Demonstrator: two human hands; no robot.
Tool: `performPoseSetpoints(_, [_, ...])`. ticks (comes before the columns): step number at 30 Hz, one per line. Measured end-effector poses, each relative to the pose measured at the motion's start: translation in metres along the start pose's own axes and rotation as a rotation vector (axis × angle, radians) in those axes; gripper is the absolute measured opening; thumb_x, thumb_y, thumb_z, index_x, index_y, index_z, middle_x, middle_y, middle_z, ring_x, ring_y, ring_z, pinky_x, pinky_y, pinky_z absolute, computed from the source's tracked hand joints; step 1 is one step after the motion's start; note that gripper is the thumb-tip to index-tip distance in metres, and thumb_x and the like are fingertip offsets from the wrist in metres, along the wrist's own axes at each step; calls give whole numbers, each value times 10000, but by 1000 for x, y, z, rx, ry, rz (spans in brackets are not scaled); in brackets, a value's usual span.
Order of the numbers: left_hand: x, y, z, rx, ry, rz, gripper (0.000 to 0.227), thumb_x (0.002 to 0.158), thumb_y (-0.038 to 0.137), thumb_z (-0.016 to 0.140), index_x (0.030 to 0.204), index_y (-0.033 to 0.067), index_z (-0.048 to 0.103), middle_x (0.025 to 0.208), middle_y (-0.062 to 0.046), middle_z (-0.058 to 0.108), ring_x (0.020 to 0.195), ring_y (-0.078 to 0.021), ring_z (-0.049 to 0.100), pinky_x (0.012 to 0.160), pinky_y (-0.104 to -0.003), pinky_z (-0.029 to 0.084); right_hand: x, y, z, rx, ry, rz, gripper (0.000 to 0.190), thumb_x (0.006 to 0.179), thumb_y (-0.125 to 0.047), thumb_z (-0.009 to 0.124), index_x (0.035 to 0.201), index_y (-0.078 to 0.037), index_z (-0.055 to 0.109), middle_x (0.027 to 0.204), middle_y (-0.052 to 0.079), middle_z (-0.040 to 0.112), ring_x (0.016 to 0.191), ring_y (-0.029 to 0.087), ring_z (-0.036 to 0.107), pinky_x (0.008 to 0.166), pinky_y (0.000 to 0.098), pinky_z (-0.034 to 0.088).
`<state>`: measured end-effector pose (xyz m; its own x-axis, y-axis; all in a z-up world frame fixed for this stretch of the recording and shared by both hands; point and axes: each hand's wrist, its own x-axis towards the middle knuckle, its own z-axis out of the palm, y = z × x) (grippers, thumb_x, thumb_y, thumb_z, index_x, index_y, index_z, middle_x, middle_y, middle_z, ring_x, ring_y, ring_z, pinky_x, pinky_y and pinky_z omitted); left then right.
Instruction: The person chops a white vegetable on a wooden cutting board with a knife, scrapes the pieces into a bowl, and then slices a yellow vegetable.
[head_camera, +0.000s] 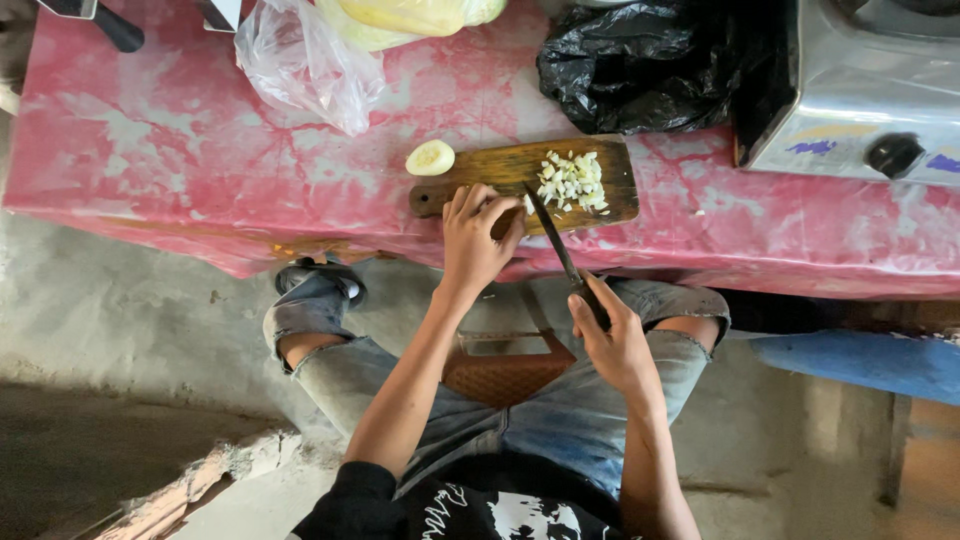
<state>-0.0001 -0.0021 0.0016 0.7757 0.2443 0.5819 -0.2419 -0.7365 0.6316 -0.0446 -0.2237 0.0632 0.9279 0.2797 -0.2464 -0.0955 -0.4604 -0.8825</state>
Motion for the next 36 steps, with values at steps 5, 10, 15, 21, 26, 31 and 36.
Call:
performPoseSetpoints(5, [0, -1, 0, 2, -3, 5, 145, 850, 171, 806, 979, 153, 744, 942, -4, 602, 917, -251, 569, 785, -412, 398, 2, 3, 1, -45, -6, 14, 602, 990, -367, 622, 1471, -14, 542, 695, 15, 585, 648, 85, 565, 547, 273, 462])
performPoseSetpoints(10, [0, -1, 1, 0, -19, -15, 141, 851, 178, 815, 969, 151, 743, 932, -4, 594, 890, -233, 558, 782, -411, 395, 2, -1, 2, -120, 8, 53, 604, 974, -375, 621, 1465, -29, 554, 654, 35, 599, 620, 102, 578, 543, 295, 460])
performPoseSetpoints(15, [0, -1, 1, 2, 0, 6, 136, 830, 170, 814, 939, 155, 734, 929, 1, 591, 904, -239, 563, 779, -409, 391, 2, -2, 3, -80, 43, -18, 545, 989, -303, 632, 1442, -6, 576, 689, 89, 625, 614, 106, 583, 567, 280, 493])
performPoseSetpoints(21, [0, -2, 2, 1, 5, 13, 120, 834, 163, 815, 926, 153, 738, 915, 0, 601, 904, -244, 563, 775, -407, 395, 16, 19, 14, -240, 159, -281, 449, 1052, -265, 659, 1397, 17, 611, 924, 194, 734, 826, 97, 696, 651, 285, 537])
performPoseSetpoints(26, [4, 3, 1, 9, 28, 14, 135, 864, 193, 799, 980, 164, 737, 908, 0, 599, 902, -243, 570, 778, -412, 395, 25, 18, 2, -90, 37, -140, 427, 1069, -320, 634, 1369, -16, 641, 802, 101, 648, 668, 89, 578, 566, 265, 449])
performPoseSetpoints(31, [3, 6, 4, 18, 42, -28, 154, 897, 215, 786, 1041, 180, 744, 874, 7, 594, 874, -241, 564, 776, -418, 396, 30, 9, -4, 456, -145, 327, 476, 999, -337, 563, 1454, -197, 557, 639, 3, 496, 436, 66, 359, 380, 248, 268])
performPoseSetpoints(36, [2, 6, 5, 57, 81, 13, 142, 885, 214, 782, 1018, 185, 743, 895, 1, 605, 887, -248, 567, 777, -420, 398, 29, 11, -2, 584, -186, 392, 483, 996, -356, 540, 1453, -198, 527, 644, 8, 513, 413, 61, 364, 364, 234, 265])
